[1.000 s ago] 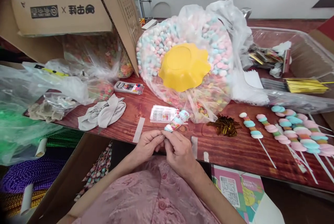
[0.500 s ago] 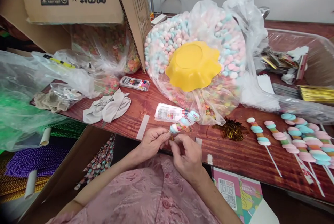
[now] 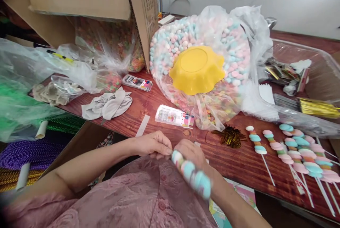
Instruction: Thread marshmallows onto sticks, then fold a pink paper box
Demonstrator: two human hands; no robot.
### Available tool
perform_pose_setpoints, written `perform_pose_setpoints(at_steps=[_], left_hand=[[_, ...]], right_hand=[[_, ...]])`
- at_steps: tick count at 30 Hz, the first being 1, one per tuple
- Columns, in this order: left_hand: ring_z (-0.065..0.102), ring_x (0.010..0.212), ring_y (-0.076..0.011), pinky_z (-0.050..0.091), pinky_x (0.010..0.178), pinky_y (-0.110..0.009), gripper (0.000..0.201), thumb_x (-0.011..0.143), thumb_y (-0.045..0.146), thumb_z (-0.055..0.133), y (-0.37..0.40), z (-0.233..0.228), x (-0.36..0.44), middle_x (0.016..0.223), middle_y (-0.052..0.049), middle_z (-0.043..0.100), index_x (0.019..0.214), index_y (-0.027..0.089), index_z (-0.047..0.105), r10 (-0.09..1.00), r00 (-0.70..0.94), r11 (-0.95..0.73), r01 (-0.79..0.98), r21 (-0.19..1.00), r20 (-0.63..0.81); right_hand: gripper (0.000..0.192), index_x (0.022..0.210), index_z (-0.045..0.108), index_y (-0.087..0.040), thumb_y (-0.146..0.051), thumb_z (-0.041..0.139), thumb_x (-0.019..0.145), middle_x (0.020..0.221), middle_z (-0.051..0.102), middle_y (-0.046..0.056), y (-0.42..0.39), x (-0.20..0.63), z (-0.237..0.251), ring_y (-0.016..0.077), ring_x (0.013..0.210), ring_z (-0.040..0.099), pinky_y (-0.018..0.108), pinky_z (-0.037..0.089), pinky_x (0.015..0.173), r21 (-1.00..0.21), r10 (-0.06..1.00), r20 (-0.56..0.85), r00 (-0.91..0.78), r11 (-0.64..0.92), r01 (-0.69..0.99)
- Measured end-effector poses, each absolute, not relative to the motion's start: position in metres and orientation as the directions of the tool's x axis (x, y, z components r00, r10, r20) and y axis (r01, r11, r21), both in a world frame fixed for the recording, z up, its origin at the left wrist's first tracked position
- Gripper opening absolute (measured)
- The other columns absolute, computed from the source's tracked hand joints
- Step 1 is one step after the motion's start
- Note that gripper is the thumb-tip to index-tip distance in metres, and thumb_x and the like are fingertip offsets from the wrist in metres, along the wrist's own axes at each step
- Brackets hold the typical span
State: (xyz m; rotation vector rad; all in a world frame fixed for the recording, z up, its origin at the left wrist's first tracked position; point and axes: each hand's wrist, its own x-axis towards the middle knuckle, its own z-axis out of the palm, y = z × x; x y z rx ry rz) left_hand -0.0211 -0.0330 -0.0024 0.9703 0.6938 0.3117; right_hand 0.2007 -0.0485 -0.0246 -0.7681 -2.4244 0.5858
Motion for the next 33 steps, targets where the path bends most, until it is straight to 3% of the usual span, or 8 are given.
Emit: perform_pose_setpoints(at_steps=[9,16,20,23,26,28,30,33], left_hand=[[0.035,0.036,-0.0063,0.020,0.032,-0.019,0.032,0.067,0.043,0.081,-0.023,-0.007,-0.019,0.045,0.003,0.046,0.066,0.013,0.070,0.154,0.941,0.708,0.108,0.698,-0.302],[0.034,0.037,-0.0070,0.021,0.036,-0.021,0.025,0.070,0.037,0.079,-0.006,-0.001,-0.016,0.046,0.002,0.046,0.060,0.016,0.070,-0.040,0.969,0.552,0.224,0.803,-0.244],[0.040,0.043,-0.0082,0.027,0.040,-0.021,0.013,0.076,0.028,0.070,0.022,0.011,-0.026,0.051,0.003,0.051,0.068,0.018,0.070,0.147,0.936,0.340,0.256,0.905,-0.320],[0.047,0.052,-0.0087,0.036,0.050,-0.022,0.011,0.078,0.021,0.064,0.029,0.046,-0.034,0.057,0.003,0.056,0.070,0.015,0.068,0.447,0.872,-0.107,0.272,0.956,-0.198],[0.049,0.059,-0.0107,0.037,0.054,-0.024,0.019,0.082,0.015,0.056,0.007,0.089,-0.030,0.063,-0.001,0.058,0.065,0.013,0.063,0.661,0.733,-0.638,0.436,0.635,0.161],[0.050,0.059,-0.0120,0.037,0.054,-0.025,0.025,0.086,0.013,0.049,-0.016,0.102,-0.023,0.067,-0.003,0.060,0.065,0.014,0.062,0.630,0.676,-0.773,0.500,0.390,0.382],[0.052,0.059,-0.0127,0.039,0.054,-0.026,0.028,0.091,0.021,0.050,-0.031,0.095,-0.015,0.067,-0.004,0.061,0.067,0.013,0.063,0.528,0.717,-0.848,0.415,0.331,0.454],[0.061,0.069,-0.0142,0.048,0.063,-0.024,0.024,0.093,0.026,0.052,-0.023,0.058,-0.006,0.074,-0.006,0.067,0.083,0.011,0.068,0.626,0.664,-0.718,0.285,0.635,0.410]], right_hand=[[0.040,0.133,0.050,-0.008,-0.014,0.036,0.097,0.094,0.065,0.011,-0.045,0.209,0.005,0.0221,0.095,0.062,0.042,0.049,0.090,-0.367,0.285,0.526,-0.801,0.926,0.088],[0.026,0.103,0.059,-0.012,-0.013,0.034,0.098,0.074,0.061,0.006,-0.029,0.189,0.023,0.0173,0.069,0.054,0.035,0.046,0.064,-0.234,0.099,0.509,-0.855,0.972,-0.027],[0.025,0.093,0.059,-0.015,-0.009,0.035,0.096,0.086,0.066,0.007,-0.018,0.185,0.033,0.0189,0.081,0.057,0.037,0.045,0.071,-0.035,0.099,0.482,-0.870,0.995,0.094],[0.024,0.085,0.060,-0.016,-0.007,0.040,0.094,0.105,0.067,0.010,-0.007,0.184,0.048,0.0239,0.102,0.056,0.042,0.042,0.081,0.152,0.130,0.448,-0.885,0.964,0.218],[0.027,0.077,0.058,-0.018,-0.010,0.039,0.094,0.081,0.065,0.007,0.007,0.185,0.067,0.0217,0.082,0.054,0.038,0.037,0.070,0.300,0.204,0.410,-0.889,0.890,0.343],[0.028,0.073,0.056,-0.020,-0.010,0.039,0.093,0.063,0.054,0.003,0.015,0.187,0.078,0.0187,0.066,0.045,0.036,0.030,0.063,0.356,0.275,0.409,-0.870,0.830,0.430],[0.026,0.071,0.053,-0.021,-0.008,0.040,0.091,0.059,0.048,0.001,0.019,0.188,0.082,0.0169,0.061,0.040,0.034,0.027,0.061,0.301,0.353,0.454,-0.818,0.803,0.514],[0.023,0.072,0.050,-0.019,-0.013,0.040,0.092,0.060,0.048,-0.001,0.012,0.181,0.073,0.0129,0.058,0.042,0.029,0.029,0.057,-0.164,0.524,0.516,-0.678,0.837,0.522]])
